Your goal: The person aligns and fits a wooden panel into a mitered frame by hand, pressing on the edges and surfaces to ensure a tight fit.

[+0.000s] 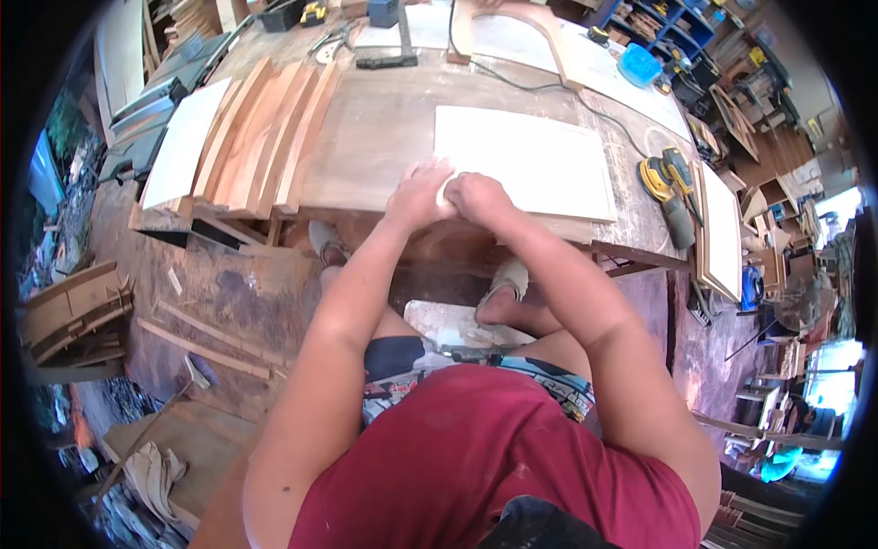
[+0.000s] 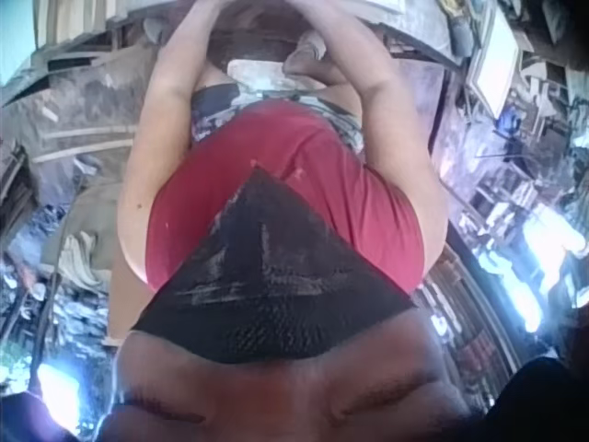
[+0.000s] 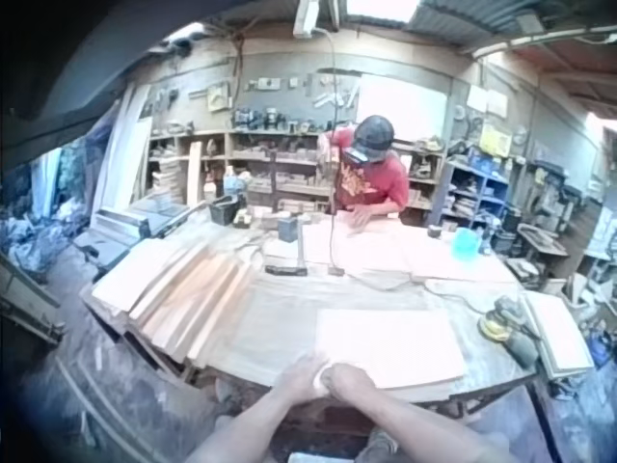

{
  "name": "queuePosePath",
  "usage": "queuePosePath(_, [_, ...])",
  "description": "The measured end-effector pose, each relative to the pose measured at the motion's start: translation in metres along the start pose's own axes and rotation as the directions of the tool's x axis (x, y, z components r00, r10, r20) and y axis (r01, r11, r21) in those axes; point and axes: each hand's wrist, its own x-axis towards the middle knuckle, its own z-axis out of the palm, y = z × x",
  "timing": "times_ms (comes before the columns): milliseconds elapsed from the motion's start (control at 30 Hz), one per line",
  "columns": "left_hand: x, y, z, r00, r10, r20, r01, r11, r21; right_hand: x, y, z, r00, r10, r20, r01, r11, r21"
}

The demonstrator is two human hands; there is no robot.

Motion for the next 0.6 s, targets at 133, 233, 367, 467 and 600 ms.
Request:
queuePosePath(133, [0.010,0.012,-0.001,0.998,0.011,0.060,-0.024,0.974,0.226,-0.016,0.009,0.006,0.987,-0.083,-0.138,0.068,0.992,-0.108])
queuePosePath(233, [0.007,0.024,-0.005,0.994,-0.046,0.100,0.018,0.965,0.262,-0.024,0.010,-0.003,0.989,-0.084,-0.123,0.068,0.990,-0.125])
queuePosePath(367, [0.007,0.026,-0.004,0.988,-0.069,0.136,0.020,0.942,0.335,-0.045,0.036,-0.023,0.993,-0.043,-0.107,0.027,0.989,-0.146])
queuePosePath(467, [0.009,0.030,-0.003,0.982,-0.089,0.164,0.025,0.933,0.358,-0.052,0.050,-0.030,0.999,0.033,0.015,-0.031,0.992,-0.119])
queuePosePath(600, [0.010,0.024,0.006,0.985,-0.092,0.146,0.041,0.947,0.318,-0.034,0.033,-0.007,0.995,-0.027,-0.091,0.013,0.990,-0.144])
